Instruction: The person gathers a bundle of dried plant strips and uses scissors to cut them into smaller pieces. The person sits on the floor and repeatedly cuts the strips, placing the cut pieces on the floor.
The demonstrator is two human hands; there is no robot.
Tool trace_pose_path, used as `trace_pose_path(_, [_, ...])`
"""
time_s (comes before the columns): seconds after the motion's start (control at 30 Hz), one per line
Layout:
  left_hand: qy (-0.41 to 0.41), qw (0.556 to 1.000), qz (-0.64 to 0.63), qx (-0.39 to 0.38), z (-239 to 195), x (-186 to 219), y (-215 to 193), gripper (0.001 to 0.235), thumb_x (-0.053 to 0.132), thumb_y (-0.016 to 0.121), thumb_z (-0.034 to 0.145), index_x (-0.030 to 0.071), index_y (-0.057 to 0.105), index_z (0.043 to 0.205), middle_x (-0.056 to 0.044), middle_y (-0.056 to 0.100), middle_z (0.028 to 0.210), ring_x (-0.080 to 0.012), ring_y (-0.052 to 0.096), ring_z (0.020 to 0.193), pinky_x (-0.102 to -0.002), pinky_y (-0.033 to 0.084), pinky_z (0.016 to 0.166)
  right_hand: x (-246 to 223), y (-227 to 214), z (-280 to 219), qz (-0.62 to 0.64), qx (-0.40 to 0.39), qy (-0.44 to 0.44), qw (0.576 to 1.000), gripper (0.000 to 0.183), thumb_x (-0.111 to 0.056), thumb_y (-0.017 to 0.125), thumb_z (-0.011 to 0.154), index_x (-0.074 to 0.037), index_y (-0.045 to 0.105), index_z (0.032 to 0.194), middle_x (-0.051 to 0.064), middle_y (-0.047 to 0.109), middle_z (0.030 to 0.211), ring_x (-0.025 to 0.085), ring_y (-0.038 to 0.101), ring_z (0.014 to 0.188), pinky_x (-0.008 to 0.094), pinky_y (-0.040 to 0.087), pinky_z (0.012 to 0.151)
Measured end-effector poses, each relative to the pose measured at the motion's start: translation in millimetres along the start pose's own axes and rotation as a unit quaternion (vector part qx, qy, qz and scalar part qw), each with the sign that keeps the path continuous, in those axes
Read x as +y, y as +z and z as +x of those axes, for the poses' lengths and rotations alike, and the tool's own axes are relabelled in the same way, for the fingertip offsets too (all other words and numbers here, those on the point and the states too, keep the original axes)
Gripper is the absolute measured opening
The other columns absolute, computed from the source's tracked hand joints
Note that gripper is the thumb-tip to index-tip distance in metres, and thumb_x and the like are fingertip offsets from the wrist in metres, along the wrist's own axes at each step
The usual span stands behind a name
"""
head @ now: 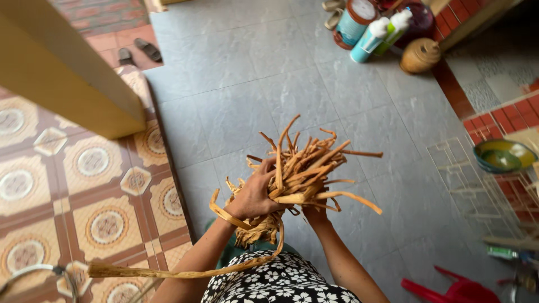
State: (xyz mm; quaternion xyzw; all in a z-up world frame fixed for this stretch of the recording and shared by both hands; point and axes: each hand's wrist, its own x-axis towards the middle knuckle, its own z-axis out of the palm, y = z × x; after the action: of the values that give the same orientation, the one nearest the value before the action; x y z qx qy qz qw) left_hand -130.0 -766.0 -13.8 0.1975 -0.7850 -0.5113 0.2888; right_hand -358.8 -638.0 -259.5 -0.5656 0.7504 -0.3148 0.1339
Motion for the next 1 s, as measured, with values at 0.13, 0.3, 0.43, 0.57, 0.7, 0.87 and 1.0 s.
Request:
trace_pose_path(0.13, [0.026, 0.999, -0.01, -0.026, 45.2, -47.4, -28.1, 0.07, 0.024, 0.093, 0.068, 0.005, 0.067, 0.13, -0.018, 0.054, 0.144, -0.0382, 0.053, 0.135, -0.045, 0.043, 0.113, -22.3, -12.1, 31.0, 0.114, 0.001, 0.15, 0.982, 0.028, -0.025, 0.066, 0.099, -0.007, 0.062, 0.12, 0.006, 0.075, 0.097, 0.016, 0.073, 0.087, 0.033, 0.059, 0.074])
trace_pose_path(0.3, [-0.028, 0.997, -0.057, -0.047, 102.0, -117.1, -74.2, 0.075, 0.022, 0.09, 0.066, 0.005, 0.061, 0.134, -0.015, 0.065, 0.132, -0.0332, 0.063, 0.121, -0.042, 0.049, 0.105, -55.6, 18.2, 63.2, 0.273, 0.124, 0.315, 0.9, 0.069, -0.018, 0.076, 0.087, -0.008, 0.044, 0.147, 0.007, 0.063, 0.081, 0.017, 0.059, 0.071, 0.033, 0.05, 0.061])
trace_pose_path(0.43, [-0.086, 0.988, -0.106, -0.067, 146.7, -175.5, -119.1, 0.068, 0.02, 0.088, 0.068, 0.006, 0.061, 0.13, -0.014, 0.064, 0.127, -0.0312, 0.066, 0.115, -0.041, 0.053, 0.099, -58.9, 70.5, 76.3, 0.462, 0.232, 0.407, 0.753, 0.039, -0.01, 0.07, 0.089, -0.001, 0.058, 0.125, 0.003, 0.064, 0.088, 0.015, 0.063, 0.072, 0.03, 0.054, 0.065])
trace_pose_path(0.57, [-0.053, 0.995, -0.03, -0.08, 178.9, -232.2, -158.1, 0.057, 0.019, 0.089, 0.074, 0.006, 0.067, 0.125, -0.016, 0.065, 0.126, -0.0331, 0.064, 0.115, -0.042, 0.052, 0.099, -74.5, 142.2, 74.5, 0.461, 0.302, 0.466, 0.692, 0.034, -0.004, 0.071, 0.089, -0.002, 0.058, 0.12, 0.004, 0.063, 0.087, 0.014, 0.061, 0.071, 0.028, 0.054, 0.063])
trace_pose_path(0.7, [-0.011, 0.995, 0.034, -0.093, 193.0, -298.0, -178.4, 0.052, 0.019, 0.089, 0.075, 0.006, 0.068, 0.122, -0.018, 0.063, 0.126, -0.0383, 0.059, 0.117, -0.046, 0.05, 0.099, -81.3, 229.0, 61.1, 0.483, 0.333, 0.507, 0.632, 0.031, 0.002, 0.069, 0.087, -0.002, 0.06, 0.116, 0.008, 0.063, 0.081, 0.017, 0.055, 0.061, 0.029, 0.044, 0.052])
trace_pose_path(0.87, [0.021, 0.967, 0.213, -0.136, 187.7, -407.5, -188.1, 0.063, 0.013, 0.082, 0.067, 0.005, 0.062, 0.125, -0.02, 0.059, 0.114, -0.0425, 0.055, 0.107, -0.052, 0.047, 0.093, -91.1, 320.5, 35.6, 0.569, 0.322, 0.484, 0.582, 0.027, 0.005, 0.068, 0.086, -0.002, 0.059, 0.111, 0.003, 0.058, 0.077, 0.012, 0.052, 0.061, 0.028, 0.043, 0.051])
trace_pose_path(1.0, [0.042, 0.922, 0.351, -0.16, 181.9, -491.1, -173.2, 0.063, 0.022, 0.083, 0.068, 0.002, 0.058, 0.123, -0.02, 0.059, 0.115, -0.0397, 0.056, 0.104, -0.052, 0.047, 0.088, -73.3, 348.1, 36.1, 0.522, 0.274, 0.545, 0.596, 0.018, -0.002, 0.066, 0.092, -0.003, 0.063, 0.11, 0.002, 0.058, 0.074, 0.011, 0.053, 0.062, 0.026, 0.047, 0.058])
